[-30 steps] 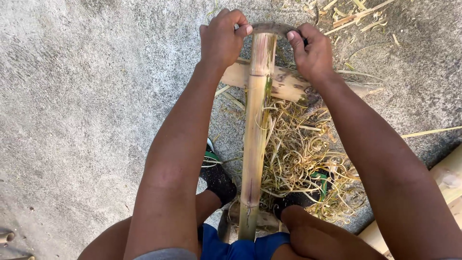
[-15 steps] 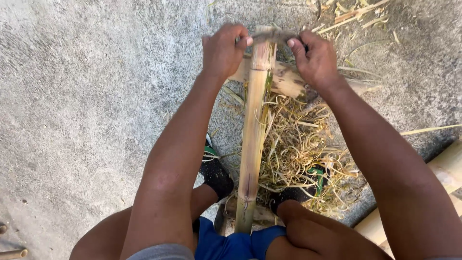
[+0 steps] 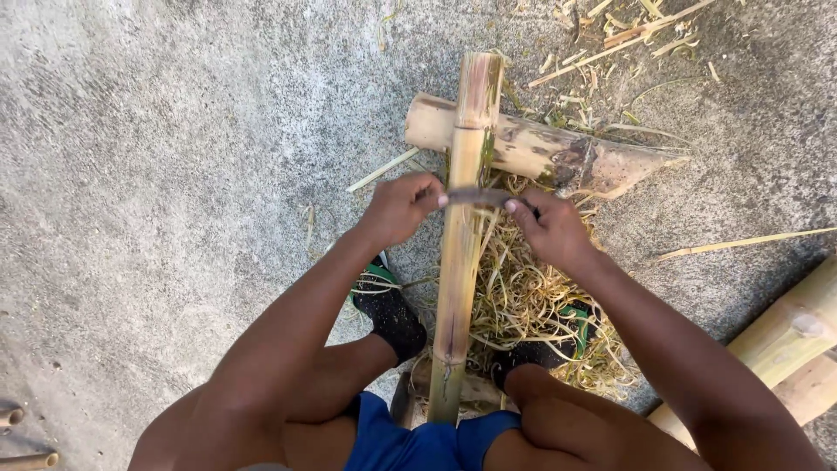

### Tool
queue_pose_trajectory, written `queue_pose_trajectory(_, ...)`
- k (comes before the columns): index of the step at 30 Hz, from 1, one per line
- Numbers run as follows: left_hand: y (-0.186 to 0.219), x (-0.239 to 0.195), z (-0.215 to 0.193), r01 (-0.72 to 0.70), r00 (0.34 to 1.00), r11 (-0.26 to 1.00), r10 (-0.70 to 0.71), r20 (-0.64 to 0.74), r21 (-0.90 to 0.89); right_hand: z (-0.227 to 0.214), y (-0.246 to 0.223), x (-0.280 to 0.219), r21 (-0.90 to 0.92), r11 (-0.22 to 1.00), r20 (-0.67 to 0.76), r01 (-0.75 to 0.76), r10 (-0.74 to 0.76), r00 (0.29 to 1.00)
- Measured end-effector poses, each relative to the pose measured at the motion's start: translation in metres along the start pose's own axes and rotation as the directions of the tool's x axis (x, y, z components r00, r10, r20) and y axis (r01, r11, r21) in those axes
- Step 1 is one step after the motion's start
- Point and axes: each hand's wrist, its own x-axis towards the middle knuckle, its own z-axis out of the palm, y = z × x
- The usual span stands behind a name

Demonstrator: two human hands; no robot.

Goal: Stripping outer bark and smoothing a bamboo pole using a curved blade.

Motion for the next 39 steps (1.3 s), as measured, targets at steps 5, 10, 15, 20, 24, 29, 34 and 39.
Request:
queue_pose_trajectory(5, 0.017, 0.01, 0.016, -0.197, 0.402, 0.854, 0.519, -0.755, 0.482, -0.032, -0.004, 0.051, 0.266, 0.963, -0.334, -0.053, 0.143, 0.932)
queue_pose_trajectory(10, 0.048, -0.019, 0.085, 0.04, 0.924, 0.959, -0.143, -0.355, -0.281, -0.055, 0.004, 0.083, 0.205, 0.97, -0.484, 0.134, -0.019, 0.875)
queue_pose_trajectory(15, 0.049, -0.007, 0.11, 0.223, 0.954, 0.937, -0.266, -0.139, -0.268, -0.061, -0.002, 0.078, 0.443, 0.888, -0.399, 0.126, 0.069, 0.914)
queue_pose_trajectory(20, 0.003, 0.024, 0.139, -0.129, 0.985, 0.875, 0.058, -0.163, -0.466, -0.072, 0.023, 0.075, 0.226, 0.952, -0.498, 0.207, -0.07, 0.864)
queue_pose_trajectory(24, 0.001, 0.026, 0.136, -0.21, 0.976, 0.828, 0.151, -0.154, -0.521, -0.088, 0.004, 0.067, 0.039, 0.989, -0.501, 0.145, -0.107, 0.859)
queue_pose_trajectory(29, 0.047, 0.013, 0.082, -0.157, 0.952, 0.987, 0.157, -0.263, 0.023, -0.09, 0.002, 0.079, -0.06, 0.998, -0.417, -0.024, -0.003, 0.909)
queue_pose_trajectory(34, 0.05, 0.109, 0.025, -0.337, 0.605, 0.856, 0.516, -0.607, 0.392, -0.092, 0.005, 0.087, -0.094, 0.995, -0.438, 0.017, -0.057, 0.897)
queue_pose_trajectory(39, 0.079, 0.157, -0.016, -0.407, 0.505, 0.78, 0.626, -0.595, 0.475, -0.095, 0.005, 0.096, -0.09, 0.996, -0.424, 0.017, -0.054, 0.904)
